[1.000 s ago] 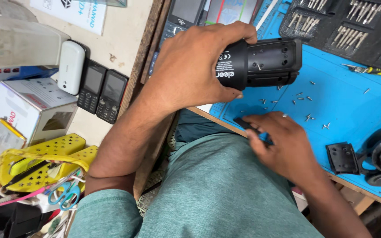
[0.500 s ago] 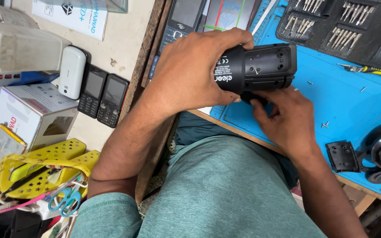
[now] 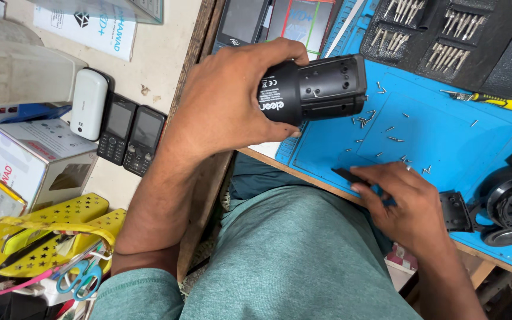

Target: The person removes a box from the workbench, then uses a screwdriver to remove and insert screws into a black electronic device. The person repeatedly opens and closes the device's back cover while working on the internal components.

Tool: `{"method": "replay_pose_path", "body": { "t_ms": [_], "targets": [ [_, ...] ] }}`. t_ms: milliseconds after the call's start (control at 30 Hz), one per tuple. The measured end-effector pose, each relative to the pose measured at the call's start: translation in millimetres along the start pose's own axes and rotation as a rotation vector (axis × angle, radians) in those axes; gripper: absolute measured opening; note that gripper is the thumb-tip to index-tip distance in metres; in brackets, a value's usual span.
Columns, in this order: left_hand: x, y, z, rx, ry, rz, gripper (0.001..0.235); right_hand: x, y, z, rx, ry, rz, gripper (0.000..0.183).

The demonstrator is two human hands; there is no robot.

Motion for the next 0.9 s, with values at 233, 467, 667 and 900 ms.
{"method": "replay_pose_path", "body": {
  "t_ms": [233, 467, 667, 900],
  "targets": [
    [0, 0, 0, -0.020, 0.053, -0.011, 0.072, 29, -1, 8, -0.075, 0.154, 0.061, 0.026],
    [-5, -5, -1, -0.016, 0.082, -0.043, 0.073, 64, 23, 13, -0.081, 0.017, 0.118, 0.024],
    [-1, -2, 1, -0.010, 0.026, -0.029, 0.072, 44, 67, 15, -0.073, -0.071, 0.081, 0.023],
    [-1, -8, 5, 0.000, 0.122, -0.108, 0.070, 0, 73, 26, -0.309, -0.105, -0.220, 0.019]
  ]
}}
Point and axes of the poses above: each hand's wrist, its own x-axis towards the middle knuckle, its own y-axis out of the back of the hand, z = x × y, the point moved 5 cm from there along x, towards the middle knuckle, and after that the axes turned 9 degrees about -y, right-handed, at the moved point
